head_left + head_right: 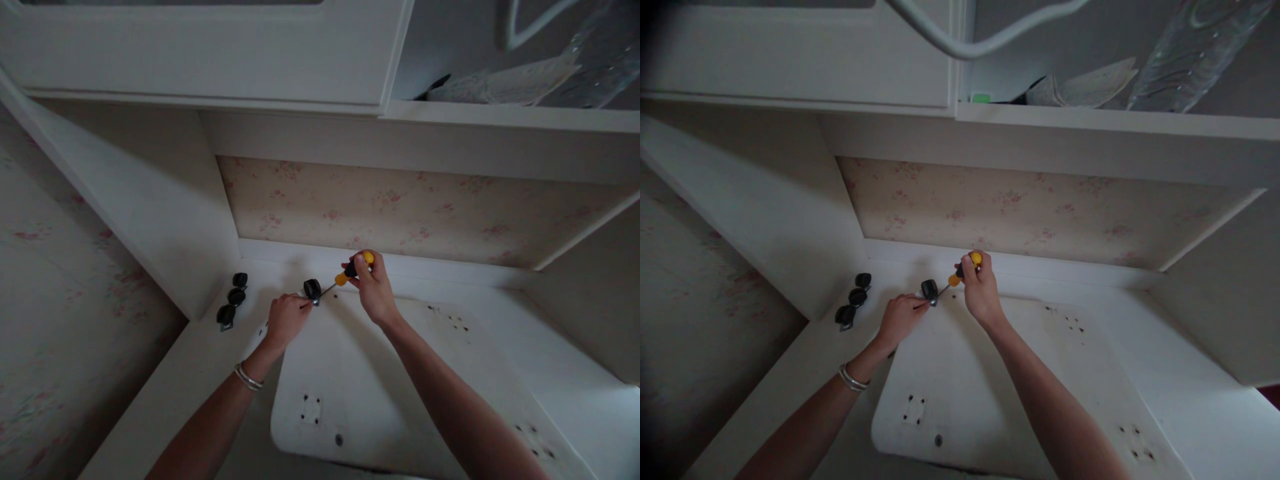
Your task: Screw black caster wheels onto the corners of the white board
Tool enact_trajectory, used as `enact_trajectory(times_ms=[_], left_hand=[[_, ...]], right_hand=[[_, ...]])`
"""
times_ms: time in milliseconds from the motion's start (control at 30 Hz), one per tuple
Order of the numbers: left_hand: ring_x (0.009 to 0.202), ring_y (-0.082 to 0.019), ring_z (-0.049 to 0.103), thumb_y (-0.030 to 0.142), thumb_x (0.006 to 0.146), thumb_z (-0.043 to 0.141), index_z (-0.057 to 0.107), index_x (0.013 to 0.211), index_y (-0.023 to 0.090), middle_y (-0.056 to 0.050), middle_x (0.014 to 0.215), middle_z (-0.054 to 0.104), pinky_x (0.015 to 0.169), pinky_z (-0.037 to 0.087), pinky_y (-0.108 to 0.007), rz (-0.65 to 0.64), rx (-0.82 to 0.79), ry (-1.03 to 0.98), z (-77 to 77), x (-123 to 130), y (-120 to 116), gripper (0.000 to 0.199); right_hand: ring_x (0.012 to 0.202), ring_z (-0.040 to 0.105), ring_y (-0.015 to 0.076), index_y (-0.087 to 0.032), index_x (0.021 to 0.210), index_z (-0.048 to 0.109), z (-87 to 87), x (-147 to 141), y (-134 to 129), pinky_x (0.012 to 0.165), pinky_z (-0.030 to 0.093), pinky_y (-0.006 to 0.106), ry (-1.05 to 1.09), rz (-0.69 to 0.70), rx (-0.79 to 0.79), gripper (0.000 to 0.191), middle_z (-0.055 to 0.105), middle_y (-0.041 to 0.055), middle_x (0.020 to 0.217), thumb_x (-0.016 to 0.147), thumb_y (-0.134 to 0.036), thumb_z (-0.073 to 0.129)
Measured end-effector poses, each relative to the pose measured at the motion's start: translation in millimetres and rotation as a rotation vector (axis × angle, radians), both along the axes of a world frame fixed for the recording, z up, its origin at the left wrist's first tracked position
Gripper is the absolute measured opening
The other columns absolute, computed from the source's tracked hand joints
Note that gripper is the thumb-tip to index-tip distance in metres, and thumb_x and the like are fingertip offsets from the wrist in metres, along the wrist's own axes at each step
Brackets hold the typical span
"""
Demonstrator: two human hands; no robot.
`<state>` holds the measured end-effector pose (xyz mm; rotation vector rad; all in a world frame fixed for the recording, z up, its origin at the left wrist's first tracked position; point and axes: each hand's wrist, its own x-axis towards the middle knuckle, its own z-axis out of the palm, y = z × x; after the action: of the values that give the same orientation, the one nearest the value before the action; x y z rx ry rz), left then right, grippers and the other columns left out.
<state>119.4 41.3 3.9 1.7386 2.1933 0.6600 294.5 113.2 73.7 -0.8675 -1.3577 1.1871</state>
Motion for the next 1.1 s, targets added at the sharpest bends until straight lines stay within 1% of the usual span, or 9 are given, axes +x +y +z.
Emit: enact_trajectory(times_ms=[167, 267, 433, 567, 667, 767, 833, 967, 1100], left_hand=[[0.092, -0.021, 0.07, 0.031, 0.092, 0.06, 0.082, 0.097, 0.032, -0.004, 0.098, 0.08, 0.083, 0.046, -0.029, -0.035, 0.058, -0.002, -3.6, -1, -1, 0.022], [0.088, -0.02, 0.07, 0.032, 0.093, 0.057, 0.082, 0.095, 0.03, -0.003, 0.095, 0.08, 0.08, 0.046, -0.027, -0.032, 0.084, -0.016, -2.9, -10, -8, 0.025], [0.089, -0.019, 0.071, 0.041, 0.094, 0.051, 0.081, 0.097, 0.025, -0.003, 0.097, 0.08, 0.08, 0.047, -0.026, 0.106, 0.103, -0.051, -4.2, -53, -37, 0.034], [0.09, -0.021, 0.072, 0.044, 0.091, 0.052, 0.079, 0.099, 0.024, -0.003, 0.102, 0.08, 0.084, 0.049, -0.028, 0.245, 0.059, -0.057, -23.8, -95, -72, 0.035], [0.088, -0.022, 0.073, 0.044, 0.089, 0.054, 0.079, 0.096, 0.024, -0.003, 0.099, 0.08, 0.081, 0.05, -0.028, 0.279, 0.007, -0.054, -45.5, -111, -93, 0.032], [0.09, -0.021, 0.073, 0.042, 0.091, 0.051, 0.077, 0.096, 0.024, -0.004, 0.1, 0.079, 0.082, 0.051, -0.028, 0.263, -0.027, -0.037, -62.5, -112, -102, 0.032], [0.095, -0.022, 0.072, 0.038, 0.092, 0.051, 0.077, 0.098, 0.023, -0.006, 0.105, 0.078, 0.086, 0.05, -0.028, 0.235, -0.035, -0.011, -69.0, -109, -102, 0.031], [0.1, -0.02, 0.068, 0.03, 0.093, 0.051, 0.076, 0.099, 0.021, -0.008, 0.107, 0.075, 0.09, 0.046, -0.027, 0.144, -0.032, 0.049, -73.3, -98, -91, 0.027], [0.091, -0.018, 0.067, 0.023, 0.093, 0.049, 0.074, 0.083, 0.021, -0.006, 0.093, 0.072, 0.086, 0.044, -0.027, 0.099, -0.037, 0.107, -73.5, -91, -81, 0.027]], right_hand=[[0.096, 0.068, 0.0224, -0.025, 0.102, 0.051, 2.6, 1, -2, 0.079, 0.057, 0.042, 0.016, -0.011, -0.004, 0.042, 0.06, 0.0018, 0.099, 0.086, -0.063, 0.059], [0.096, 0.067, 0.0223, -0.026, 0.104, 0.051, 6.8, 7, -6, 0.078, 0.057, 0.043, 0.021, -0.03, 0.005, 0.042, 0.061, 0.0021, 0.1, 0.087, -0.063, 0.058], [0.099, 0.067, 0.0211, -0.028, 0.104, 0.052, 8.6, 28, -16, 0.078, 0.057, 0.041, 0.057, -0.074, 0.023, 0.036, 0.06, 0.0012, 0.107, 0.09, -0.06, 0.058], [0.101, 0.068, 0.0215, -0.028, 0.105, 0.054, 4.6, 47, -26, 0.078, 0.057, 0.041, 0.078, -0.1, 0.022, 0.031, 0.058, 0.0005, 0.111, 0.091, -0.056, 0.059], [0.099, 0.068, 0.0212, -0.029, 0.104, 0.055, 3.6, 55, -33, 0.078, 0.057, 0.041, 0.081, -0.089, 0.017, 0.03, 0.057, 0.0002, 0.112, 0.091, -0.055, 0.06], [0.1, 0.068, 0.0208, -0.029, 0.105, 0.055, 4.6, 57, -41, 0.08, 0.057, 0.041, 0.081, -0.056, 0.016, 0.028, 0.057, -0.0001, 0.112, 0.092, -0.053, 0.06], [0.102, 0.068, 0.0213, -0.03, 0.106, 0.056, 5.0, 56, -45, 0.082, 0.057, 0.041, 0.077, -0.037, 0.013, 0.027, 0.058, -0.0001, 0.112, 0.093, -0.053, 0.06], [0.105, 0.067, 0.0226, -0.029, 0.106, 0.057, 3.2, 53, -53, 0.082, 0.056, 0.039, 0.055, -0.014, -0.023, 0.028, 0.058, 0.0005, 0.111, 0.093, -0.054, 0.058], [0.104, 0.067, 0.0218, -0.029, 0.106, 0.056, 0.9, 55, -60, 0.081, 0.056, 0.036, 0.049, -0.006, -0.047, 0.03, 0.058, 0.0005, 0.111, 0.092, -0.056, 0.059]])
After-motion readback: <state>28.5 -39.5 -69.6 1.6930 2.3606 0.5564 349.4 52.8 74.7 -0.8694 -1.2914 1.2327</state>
